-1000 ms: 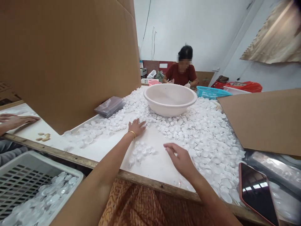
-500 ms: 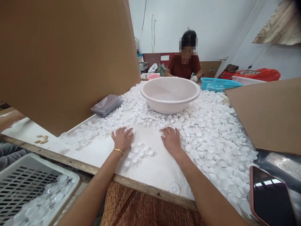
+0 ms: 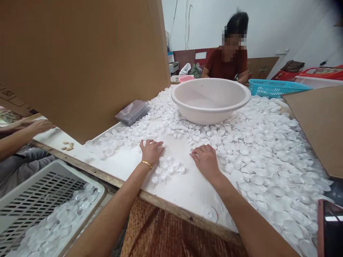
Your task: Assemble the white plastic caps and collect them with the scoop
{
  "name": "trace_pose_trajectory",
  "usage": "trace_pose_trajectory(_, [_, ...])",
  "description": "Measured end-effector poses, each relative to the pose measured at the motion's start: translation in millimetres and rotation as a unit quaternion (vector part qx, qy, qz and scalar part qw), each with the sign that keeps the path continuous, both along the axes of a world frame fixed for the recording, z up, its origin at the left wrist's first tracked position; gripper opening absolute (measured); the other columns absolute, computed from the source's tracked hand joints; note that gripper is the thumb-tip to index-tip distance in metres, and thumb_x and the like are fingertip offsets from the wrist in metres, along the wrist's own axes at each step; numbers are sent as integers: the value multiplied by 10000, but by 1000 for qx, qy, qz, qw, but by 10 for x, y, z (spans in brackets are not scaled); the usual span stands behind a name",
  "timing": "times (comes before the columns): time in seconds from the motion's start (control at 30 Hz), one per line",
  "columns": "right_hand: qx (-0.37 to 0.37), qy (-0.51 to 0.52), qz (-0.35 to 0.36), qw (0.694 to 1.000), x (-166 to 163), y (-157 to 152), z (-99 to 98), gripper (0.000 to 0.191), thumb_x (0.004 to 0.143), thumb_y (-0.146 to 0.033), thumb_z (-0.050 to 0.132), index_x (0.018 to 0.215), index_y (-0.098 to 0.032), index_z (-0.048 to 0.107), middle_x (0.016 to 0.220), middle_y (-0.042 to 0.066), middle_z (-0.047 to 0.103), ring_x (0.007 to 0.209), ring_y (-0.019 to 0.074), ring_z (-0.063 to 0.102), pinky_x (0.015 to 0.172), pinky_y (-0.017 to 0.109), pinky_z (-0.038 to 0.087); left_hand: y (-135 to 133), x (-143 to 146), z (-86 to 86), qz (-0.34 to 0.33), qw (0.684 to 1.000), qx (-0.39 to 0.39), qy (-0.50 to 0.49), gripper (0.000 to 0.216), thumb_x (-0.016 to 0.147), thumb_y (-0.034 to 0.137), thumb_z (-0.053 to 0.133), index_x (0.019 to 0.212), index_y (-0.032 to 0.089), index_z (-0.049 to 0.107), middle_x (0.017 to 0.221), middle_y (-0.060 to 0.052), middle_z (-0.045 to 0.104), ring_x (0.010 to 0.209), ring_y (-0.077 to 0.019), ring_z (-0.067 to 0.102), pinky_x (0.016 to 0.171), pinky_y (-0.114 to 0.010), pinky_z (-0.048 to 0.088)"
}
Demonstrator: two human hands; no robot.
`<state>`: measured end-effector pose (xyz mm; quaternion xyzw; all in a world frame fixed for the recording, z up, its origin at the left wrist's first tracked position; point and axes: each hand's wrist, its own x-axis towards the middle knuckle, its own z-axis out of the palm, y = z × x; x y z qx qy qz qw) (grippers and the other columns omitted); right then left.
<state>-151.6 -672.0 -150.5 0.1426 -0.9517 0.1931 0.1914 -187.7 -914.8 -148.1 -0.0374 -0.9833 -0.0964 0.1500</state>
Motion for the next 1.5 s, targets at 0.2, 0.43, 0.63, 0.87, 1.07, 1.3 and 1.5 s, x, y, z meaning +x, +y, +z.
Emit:
trace_pose_trajectory(0.2, [-48,-110,14,993,134,-54,116,279,915,-292,320,805,-188,554,774,27,601,754,146,513,668,249,330,168,-65,153,-22,999,-8,-25,203,710,255,544,886,260,643,855,-24,660,988,-251,506,991,-513,174])
trace_pose_trajectory(0.43, [-73,-306,-1,949,161,-66,173,291,911,-291,333,740,-188,544,625,13,621,608,119,561,552,226,281,486,-172,178,-82,988,60,-114,235,697,193,503,919,220,576,848,-4,625,776,-166,573,802,-323,382])
trace_pose_trajectory(0.63, [-93,-351,8,932,135,-41,111,227,867,-240,399,716,-186,560,557,-12,627,586,109,561,540,211,300,545,-260,237,-95,986,49,-132,403,654,153,537,1046,230,592,830,-19,601,780,-180,570,755,-292,401])
trace_pose_trajectory(0.87, [-86,-268,-21,959,167,-49,176,258,901,-336,346,877,-210,571,638,-2,626,618,123,556,556,225,292,575,-199,194,-63,962,255,-78,165,705,267,536,821,176,610,683,14,574,640,-119,525,609,-226,421])
trace_pose_trajectory(1.07, [-73,-242,41,967,215,-75,170,284,804,-458,520,973,-247,604,872,14,602,698,119,562,599,228,337,791,-72,119,-134,938,313,-62,137,703,227,547,812,196,624,747,17,629,695,-111,542,684,-225,444])
trace_pose_trajectory(1.3, [-48,-261,27,964,164,-26,105,209,773,-386,564,894,-234,639,887,28,585,735,140,553,612,240,340,892,-47,64,-167,960,187,-123,101,703,172,564,678,186,660,760,2,636,727,-124,570,717,-233,446])
trace_pose_trajectory(1.5, [-60,-252,31,965,161,-21,67,235,792,-388,532,929,-223,628,886,34,586,738,140,550,629,243,342,819,-84,87,-151,971,151,-109,143,748,223,564,798,201,696,907,-33,646,864,-180,569,806,-295,425])
